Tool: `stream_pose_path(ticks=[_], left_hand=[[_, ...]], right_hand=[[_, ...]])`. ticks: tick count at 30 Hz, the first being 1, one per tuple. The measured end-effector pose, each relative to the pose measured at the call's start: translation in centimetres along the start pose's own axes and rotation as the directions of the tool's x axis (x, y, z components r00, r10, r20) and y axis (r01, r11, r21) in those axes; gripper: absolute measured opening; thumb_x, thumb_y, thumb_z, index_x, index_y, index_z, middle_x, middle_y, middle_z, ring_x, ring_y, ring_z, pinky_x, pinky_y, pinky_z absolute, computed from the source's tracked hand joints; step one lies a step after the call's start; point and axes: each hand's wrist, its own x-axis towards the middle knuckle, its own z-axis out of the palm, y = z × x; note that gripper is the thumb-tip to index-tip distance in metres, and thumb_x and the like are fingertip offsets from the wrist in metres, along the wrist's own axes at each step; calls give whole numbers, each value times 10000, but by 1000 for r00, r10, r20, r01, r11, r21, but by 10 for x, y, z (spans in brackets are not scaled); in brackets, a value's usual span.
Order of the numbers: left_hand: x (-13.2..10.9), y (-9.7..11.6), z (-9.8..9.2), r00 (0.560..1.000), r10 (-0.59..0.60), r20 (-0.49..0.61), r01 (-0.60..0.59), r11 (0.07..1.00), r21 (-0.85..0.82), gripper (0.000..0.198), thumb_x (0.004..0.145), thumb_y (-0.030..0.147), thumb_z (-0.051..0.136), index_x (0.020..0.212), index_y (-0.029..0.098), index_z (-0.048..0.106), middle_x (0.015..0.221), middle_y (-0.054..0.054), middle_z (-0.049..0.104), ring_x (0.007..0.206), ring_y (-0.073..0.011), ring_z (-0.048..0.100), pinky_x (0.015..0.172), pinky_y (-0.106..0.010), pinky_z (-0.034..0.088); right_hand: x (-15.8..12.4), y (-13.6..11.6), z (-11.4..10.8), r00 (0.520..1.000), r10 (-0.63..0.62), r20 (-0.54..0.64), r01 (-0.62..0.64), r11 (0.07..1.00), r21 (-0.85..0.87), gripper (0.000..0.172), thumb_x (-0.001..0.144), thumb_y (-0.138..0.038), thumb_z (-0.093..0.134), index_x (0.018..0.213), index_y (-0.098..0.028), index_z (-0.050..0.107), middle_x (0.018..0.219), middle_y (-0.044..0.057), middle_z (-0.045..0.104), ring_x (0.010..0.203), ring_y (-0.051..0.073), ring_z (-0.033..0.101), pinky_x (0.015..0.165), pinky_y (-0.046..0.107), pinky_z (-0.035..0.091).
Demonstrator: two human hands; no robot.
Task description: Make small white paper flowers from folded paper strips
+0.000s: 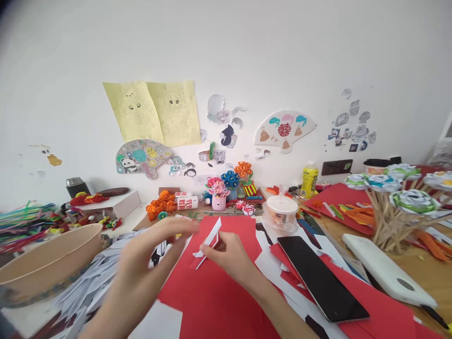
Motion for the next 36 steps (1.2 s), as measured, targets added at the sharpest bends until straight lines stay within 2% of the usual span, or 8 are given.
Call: stream_pose_path(ticks=[4, 7, 10, 13, 17, 24, 30, 36], left_hand=[[23, -25, 34, 987, -12, 159, -1, 997, 81, 201, 837, 236, 537, 1004, 237, 650, 951, -42, 623, 849, -180, 582, 729, -280, 463], [24, -42, 45, 975, -31, 220, 10, 995, 97, 132, 829, 262, 551, 780, 205, 661, 775, -20, 591, 698, -150, 548, 652, -259, 418], [19, -53, 45, 977, -51, 209, 42, 998, 45, 168, 835, 287, 551, 736, 196, 652, 694, -4, 572, 642, -136, 523, 610, -243, 392], [14, -60, 43, 976, -78, 204, 86, 996, -29, 173, 828, 302, 560, 741, 190, 658, 673, -3, 587, 630, -134, 526, 605, -237, 398], [12, -66, 43, 972, -122, 202, 140, 987, -76, 155, 798, 298, 591, 721, 183, 661, 683, -13, 629, 639, -142, 556, 609, -237, 421], [10, -74, 46, 948, -155, 279, 172, 984, -38, 139, 806, 267, 574, 730, 181, 652, 663, -1, 648, 629, -138, 574, 617, -233, 425], [9, -83, 47, 923, -158, 351, 169, 986, -2, 92, 781, 204, 580, 707, 179, 629, 661, 12, 648, 624, -127, 567, 591, -215, 394], [8, -84, 50, 934, -140, 329, 142, 990, 18, 106, 772, 202, 596, 668, 178, 595, 640, 25, 624, 599, -113, 537, 566, -202, 365]], right_hand=[[0, -1, -1, 996, -49, 81, 52, 998, -33, 308, 754, -400, 659, 597, -161, 543, 503, -35, 502, 463, 82, 370, 424, 199, 227], [1, -2, -2, 990, -59, 131, 58, 998, 6, 234, 753, -344, 660, 634, -157, 586, 580, -1, 596, 515, 113, 475, 461, 204, 322], [1, 0, -4, 983, -65, 169, 55, 996, 66, 187, 746, -333, 679, 738, -151, 641, 680, 25, 649, 584, 147, 561, 525, 233, 400], [1, 2, -6, 992, -42, 118, 37, 998, 51, 236, 692, -356, 737, 685, -150, 622, 617, -5, 591, 539, 125, 514, 501, 226, 366], [2, 1, -9, 998, -55, 32, 57, 996, -73, 347, 688, -399, 744, 567, -166, 518, 516, -58, 435, 490, 86, 378, 465, 211, 279], [5, 7, -11, 977, -211, 8, 202, 923, -326, 412, 714, -418, 725, 496, -180, 470, 528, -39, 438, 490, 101, 374, 466, 230, 257], [8, 20, -13, 988, -108, 112, 147, 883, -445, 442, 730, -343, 703, 484, -177, 375, 512, -63, 358, 490, 85, 329, 459, 219, 222], [7, 19, -13, 991, -30, 133, 89, 878, -471, 372, 740, -323, 691, 522, -173, 430, 530, -57, 411, 504, 91, 377, 471, 210, 265]])
